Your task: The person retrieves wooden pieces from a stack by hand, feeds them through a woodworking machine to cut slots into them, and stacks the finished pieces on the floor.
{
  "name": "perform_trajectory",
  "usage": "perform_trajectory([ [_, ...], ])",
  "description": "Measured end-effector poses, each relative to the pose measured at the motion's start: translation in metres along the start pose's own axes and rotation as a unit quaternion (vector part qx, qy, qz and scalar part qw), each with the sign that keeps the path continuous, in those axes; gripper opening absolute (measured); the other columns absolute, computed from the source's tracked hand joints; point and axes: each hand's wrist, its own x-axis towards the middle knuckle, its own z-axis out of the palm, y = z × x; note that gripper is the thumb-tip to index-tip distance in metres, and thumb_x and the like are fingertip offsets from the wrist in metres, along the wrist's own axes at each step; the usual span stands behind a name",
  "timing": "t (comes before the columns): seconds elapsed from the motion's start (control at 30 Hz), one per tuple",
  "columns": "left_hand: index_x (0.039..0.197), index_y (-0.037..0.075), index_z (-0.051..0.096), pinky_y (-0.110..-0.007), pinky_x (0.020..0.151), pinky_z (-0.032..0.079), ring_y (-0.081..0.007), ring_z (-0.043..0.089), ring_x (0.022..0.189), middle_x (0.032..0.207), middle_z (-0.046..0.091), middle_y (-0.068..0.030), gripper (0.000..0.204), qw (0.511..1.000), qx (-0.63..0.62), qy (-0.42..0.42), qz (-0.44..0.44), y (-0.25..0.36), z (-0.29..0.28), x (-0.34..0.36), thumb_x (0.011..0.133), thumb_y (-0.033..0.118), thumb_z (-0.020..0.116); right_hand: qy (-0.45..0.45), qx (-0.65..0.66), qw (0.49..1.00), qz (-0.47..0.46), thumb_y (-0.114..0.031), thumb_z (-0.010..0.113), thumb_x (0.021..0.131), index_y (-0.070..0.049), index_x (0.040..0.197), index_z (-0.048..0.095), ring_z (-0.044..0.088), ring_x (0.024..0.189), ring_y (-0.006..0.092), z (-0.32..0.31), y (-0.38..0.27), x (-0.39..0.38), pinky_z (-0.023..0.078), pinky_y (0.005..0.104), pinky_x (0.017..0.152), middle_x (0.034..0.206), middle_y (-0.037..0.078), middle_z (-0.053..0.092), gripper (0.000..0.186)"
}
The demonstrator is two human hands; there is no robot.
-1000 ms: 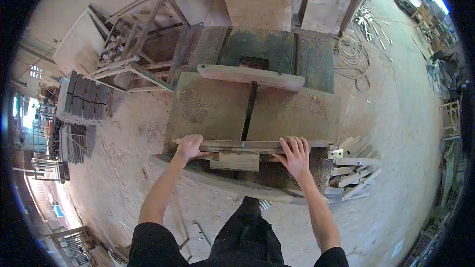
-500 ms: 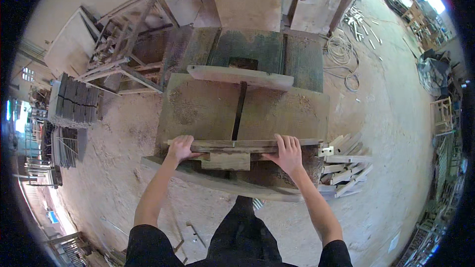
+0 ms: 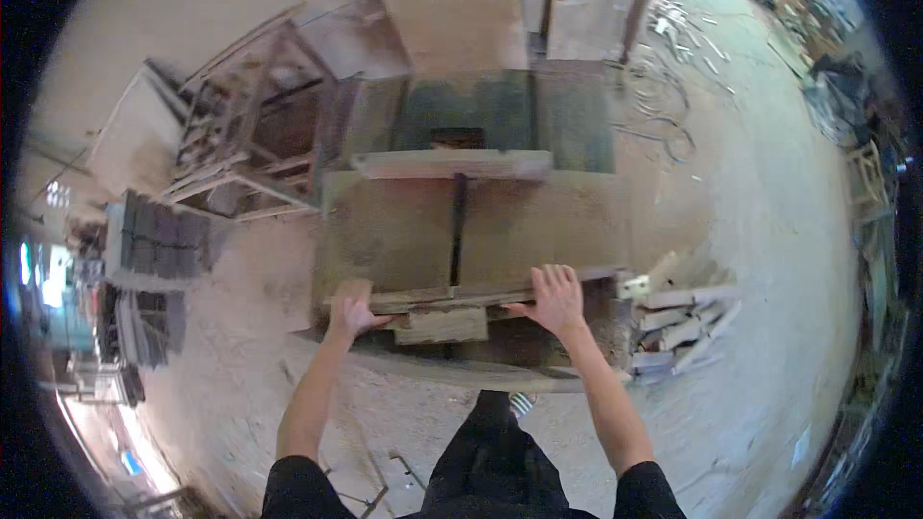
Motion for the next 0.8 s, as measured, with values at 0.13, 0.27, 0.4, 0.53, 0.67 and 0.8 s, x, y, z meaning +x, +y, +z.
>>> perform_trajectory([
  [0.13,0.117,0.003,0.065,-0.050,0.104,0.044,-0.0376,0.059,0.117,0.116,0.066,-0.0176,0.080,0.987,-0.019,-0.153,-0.053,-0.009,-0.023,0.010,0.060,0.055,0.088,0.045,0.057,0.997,-0.038,-0.069,0.075,0.067,-0.005,0.095,0.063,0.060,0.090,0.0291,0.015,-0.004,0.009,0.046,0.0414,0.089,0.089,0.010,0.059,0.071],
  [0.27,0.132,0.001,0.053,-0.050,0.103,0.045,-0.0395,0.055,0.123,0.127,0.060,-0.0207,0.091,0.984,-0.049,-0.109,-0.130,0.014,-0.053,0.010,0.068,0.058,0.084,0.072,0.063,0.995,-0.024,-0.067,0.076,0.067,-0.004,0.095,0.063,0.060,0.088,0.0288,0.015,0.008,0.005,0.047,0.0411,0.087,0.087,0.010,0.059,0.070],
  [0.4,0.140,-0.001,0.041,-0.051,0.103,0.045,-0.0414,0.052,0.126,0.136,0.053,-0.0227,0.104,0.959,-0.039,-0.107,-0.258,-0.016,-0.046,-0.023,0.069,0.062,0.083,0.080,0.070,0.994,-0.024,-0.069,0.073,0.069,-0.005,0.092,0.062,0.059,0.089,0.0289,0.016,-0.003,0.010,0.046,0.0407,0.087,0.088,0.010,0.059,0.069],
  [0.53,0.142,-0.002,0.037,-0.052,0.105,0.043,-0.0418,0.049,0.130,0.143,0.045,-0.0243,0.113,0.923,-0.051,-0.191,-0.329,-0.010,-0.048,-0.012,0.065,0.066,0.083,0.077,0.068,0.995,-0.011,-0.072,0.070,0.070,-0.005,0.091,0.062,0.059,0.090,0.0293,0.017,0.003,0.005,0.046,0.0412,0.089,0.089,0.011,0.059,0.070],
  [0.67,0.140,-0.003,0.041,-0.050,0.103,0.045,-0.0404,0.052,0.128,0.139,0.051,-0.0237,0.111,0.919,-0.027,-0.142,-0.366,-0.012,-0.047,-0.025,0.063,0.063,0.085,0.074,0.079,0.994,-0.019,-0.068,0.077,0.066,-0.005,0.093,0.063,0.060,0.086,0.0289,0.017,-0.003,0.010,0.047,0.0410,0.086,0.087,0.010,0.060,0.069],
  [0.8,0.135,-0.002,0.047,-0.046,0.102,0.047,-0.0391,0.058,0.121,0.128,0.061,-0.0224,0.105,0.928,-0.154,-0.065,-0.334,-0.008,-0.047,-0.020,0.060,0.060,0.088,0.089,0.073,0.993,-0.024,-0.069,0.072,0.070,-0.005,0.091,0.061,0.058,0.088,0.0294,0.019,0.001,0.008,0.046,0.0419,0.088,0.088,0.011,0.058,0.068],
])
